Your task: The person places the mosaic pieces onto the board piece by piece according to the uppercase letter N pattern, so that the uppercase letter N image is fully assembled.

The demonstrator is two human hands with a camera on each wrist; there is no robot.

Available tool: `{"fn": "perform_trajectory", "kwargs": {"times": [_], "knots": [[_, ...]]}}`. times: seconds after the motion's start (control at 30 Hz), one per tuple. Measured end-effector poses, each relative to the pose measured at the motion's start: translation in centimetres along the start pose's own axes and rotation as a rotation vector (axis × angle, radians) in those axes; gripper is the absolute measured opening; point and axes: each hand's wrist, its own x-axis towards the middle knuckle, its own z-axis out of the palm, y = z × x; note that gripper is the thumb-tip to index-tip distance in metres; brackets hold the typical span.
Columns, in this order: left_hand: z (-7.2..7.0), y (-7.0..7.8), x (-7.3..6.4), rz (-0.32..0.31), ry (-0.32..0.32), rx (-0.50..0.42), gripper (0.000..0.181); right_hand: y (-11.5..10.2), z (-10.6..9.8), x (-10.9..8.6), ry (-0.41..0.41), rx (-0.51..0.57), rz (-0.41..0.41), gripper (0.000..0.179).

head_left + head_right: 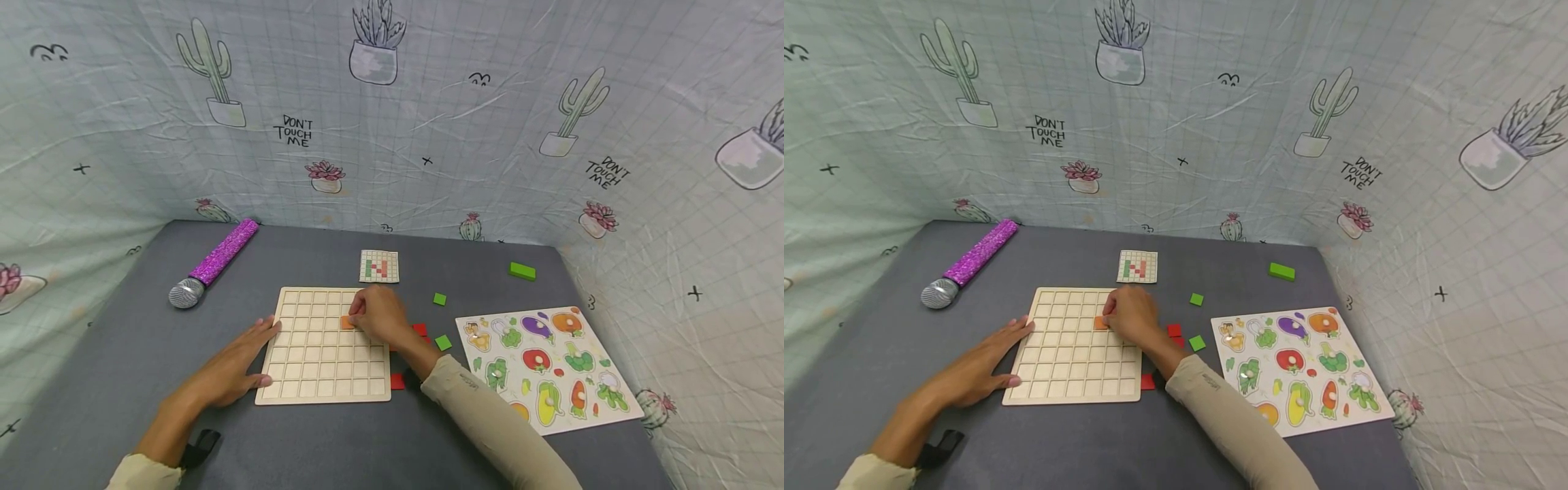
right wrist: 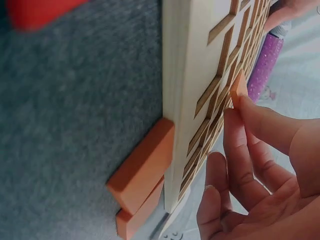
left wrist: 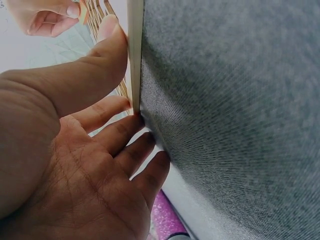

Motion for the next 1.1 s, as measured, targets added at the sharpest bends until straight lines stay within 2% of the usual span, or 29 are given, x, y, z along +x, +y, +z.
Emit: {"fn": "perform_trajectory", "kwargs": {"times": [0.23, 0.4, 0.67, 0.97, 1.1], "knots": [[0.0, 0.2, 0.1, -0.012, -0.010, -0.006, 0.091, -0.4, 0.1, 0.2, -0.024, -0.064, 0.010, 0.014], [0.0, 0.2, 0.1, -0.014, -0.012, -0.008, 0.091, -0.2, 0.1, 0.2, -0.034, -0.072, -0.003, 0.014], [0.0, 0.1, 0.0, -0.010, -0.004, -0.009, 0.091, 0.4, -0.6, -0.2, -0.062, 0.029, -0.029, 0.008], [0.1, 0.0, 0.0, -0.012, -0.006, -0.003, 0.091, 1.7, -2.2, -0.9, -0.041, 0.161, -0.053, 0.005], [0.1, 0.0, 0.1, -0.010, -0.006, -0.004, 0.091, 2.6, -3.0, -1.4, -0.036, 0.164, -0.053, 0.006]]}}
